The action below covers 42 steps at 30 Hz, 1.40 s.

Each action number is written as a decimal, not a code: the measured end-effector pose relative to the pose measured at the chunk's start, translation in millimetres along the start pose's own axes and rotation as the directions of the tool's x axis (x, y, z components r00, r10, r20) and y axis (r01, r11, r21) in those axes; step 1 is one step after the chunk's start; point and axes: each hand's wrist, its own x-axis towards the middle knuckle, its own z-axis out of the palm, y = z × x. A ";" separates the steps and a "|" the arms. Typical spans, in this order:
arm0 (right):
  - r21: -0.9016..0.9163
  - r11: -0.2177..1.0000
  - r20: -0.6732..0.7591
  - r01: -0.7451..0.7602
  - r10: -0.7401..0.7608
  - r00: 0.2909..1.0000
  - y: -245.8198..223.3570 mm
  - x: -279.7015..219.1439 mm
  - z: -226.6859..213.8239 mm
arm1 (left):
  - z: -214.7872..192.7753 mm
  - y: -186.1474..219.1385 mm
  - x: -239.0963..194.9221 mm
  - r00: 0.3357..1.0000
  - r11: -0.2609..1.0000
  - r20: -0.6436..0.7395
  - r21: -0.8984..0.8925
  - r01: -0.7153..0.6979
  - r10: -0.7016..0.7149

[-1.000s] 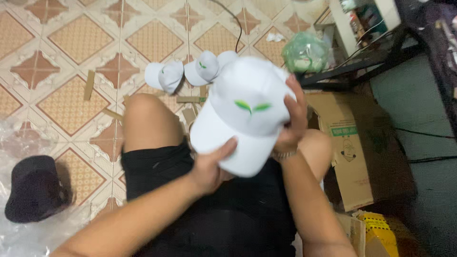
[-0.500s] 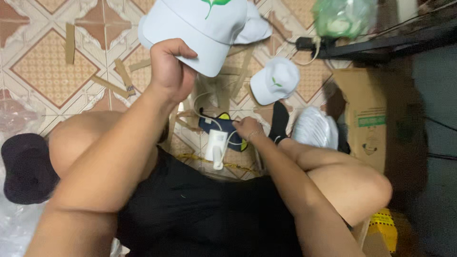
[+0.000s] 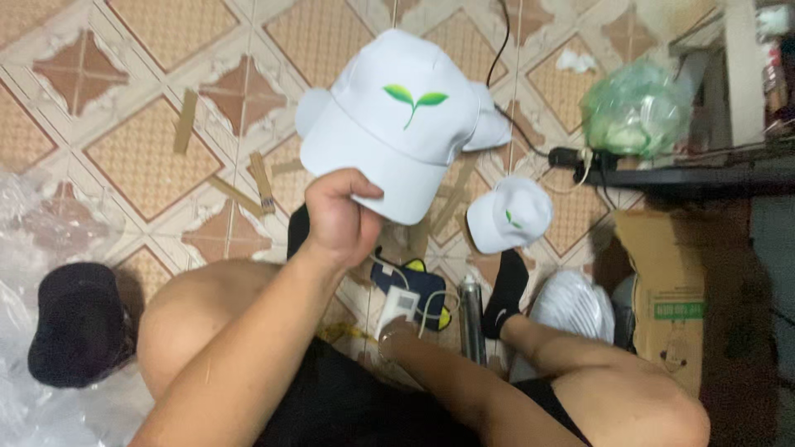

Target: The person sits on the floor and finishes white baseball caps by inserting a watermelon-patterned fabric insert, using a hairdryer to heat the logo, and spraying the cap with a can. The person repeats this process for multiple caps.

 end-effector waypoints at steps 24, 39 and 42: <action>0.321 0.176 -0.807 0.931 -0.464 0.366 -39.7 -342.8 -228.7 | 42.9 10.0 -10.6 0.891 0.991 0.435 -0.090 -0.100 0.129; 0.174 0.078 -0.939 0.982 -0.286 0.190 -92.8 -293.8 -252.3 | 21.2 -79.2 -16.7 0.904 0.998 0.423 0.033 0.059 -0.067; 0.158 0.237 -0.956 0.959 -0.207 0.208 -98.6 -292.6 -242.6 | 0.3 -89.2 -5.9 0.892 0.955 0.408 0.286 0.081 -0.198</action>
